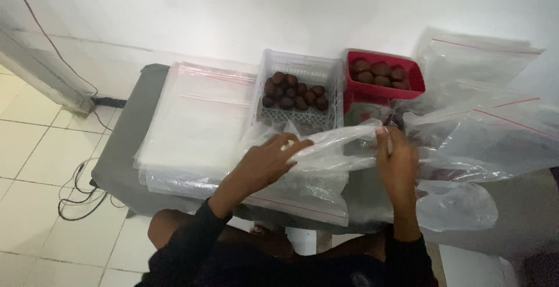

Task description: Packaging small fruits into plastic bags by hand from a storage container.

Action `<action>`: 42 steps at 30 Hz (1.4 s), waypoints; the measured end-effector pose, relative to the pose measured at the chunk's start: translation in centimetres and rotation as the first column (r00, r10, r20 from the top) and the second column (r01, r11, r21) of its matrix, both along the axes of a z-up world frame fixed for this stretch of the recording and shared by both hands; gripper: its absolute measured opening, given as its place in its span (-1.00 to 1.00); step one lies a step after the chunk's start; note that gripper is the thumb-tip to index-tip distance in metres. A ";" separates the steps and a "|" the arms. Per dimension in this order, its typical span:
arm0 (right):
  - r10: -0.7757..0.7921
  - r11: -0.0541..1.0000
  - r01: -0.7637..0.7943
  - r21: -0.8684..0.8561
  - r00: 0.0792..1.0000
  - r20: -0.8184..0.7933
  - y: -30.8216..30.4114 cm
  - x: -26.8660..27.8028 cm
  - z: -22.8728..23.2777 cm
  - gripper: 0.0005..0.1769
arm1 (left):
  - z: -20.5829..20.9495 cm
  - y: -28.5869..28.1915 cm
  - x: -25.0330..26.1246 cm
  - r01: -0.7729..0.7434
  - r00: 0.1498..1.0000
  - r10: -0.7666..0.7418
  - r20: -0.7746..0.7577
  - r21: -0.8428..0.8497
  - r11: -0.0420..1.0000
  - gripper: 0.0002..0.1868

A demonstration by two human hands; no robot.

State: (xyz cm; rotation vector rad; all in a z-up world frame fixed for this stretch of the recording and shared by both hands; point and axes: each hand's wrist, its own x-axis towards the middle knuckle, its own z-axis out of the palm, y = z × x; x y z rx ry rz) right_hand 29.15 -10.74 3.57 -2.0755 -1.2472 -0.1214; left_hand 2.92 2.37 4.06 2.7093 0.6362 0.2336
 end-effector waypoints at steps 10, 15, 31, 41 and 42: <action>0.290 0.952 -0.302 -0.042 0.940 -0.177 1.7 -0.8 3.8 -0.25 | -1.5 4.6 -0.9 -0.151 0.987 0.150 0.051 0.031 0.988 -0.32; 0.406 0.828 -0.450 -0.334 0.892 -0.196 1.4 -3.6 5.6 -0.64 | -0.1 5.5 -1.3 -0.343 0.927 0.332 0.175 0.037 0.938 -0.46; 0.410 0.793 -0.357 -0.493 0.912 -0.001 6.7 0.3 4.2 -0.15 | 1.2 3.6 0.7 -0.145 0.988 0.149 -0.052 0.060 0.988 -0.35; 0.559 0.805 -0.592 -0.053 0.785 -0.268 8.8 2.3 4.4 -0.71 | -1.7 8.3 1.9 -0.337 0.940 0.340 0.003 -0.117 0.934 -0.27; 0.553 0.822 -0.570 0.009 0.794 -0.252 9.1 3.1 3.9 -0.70 | -2.4 8.9 1.9 -0.371 0.926 0.377 0.021 -0.136 0.918 -0.22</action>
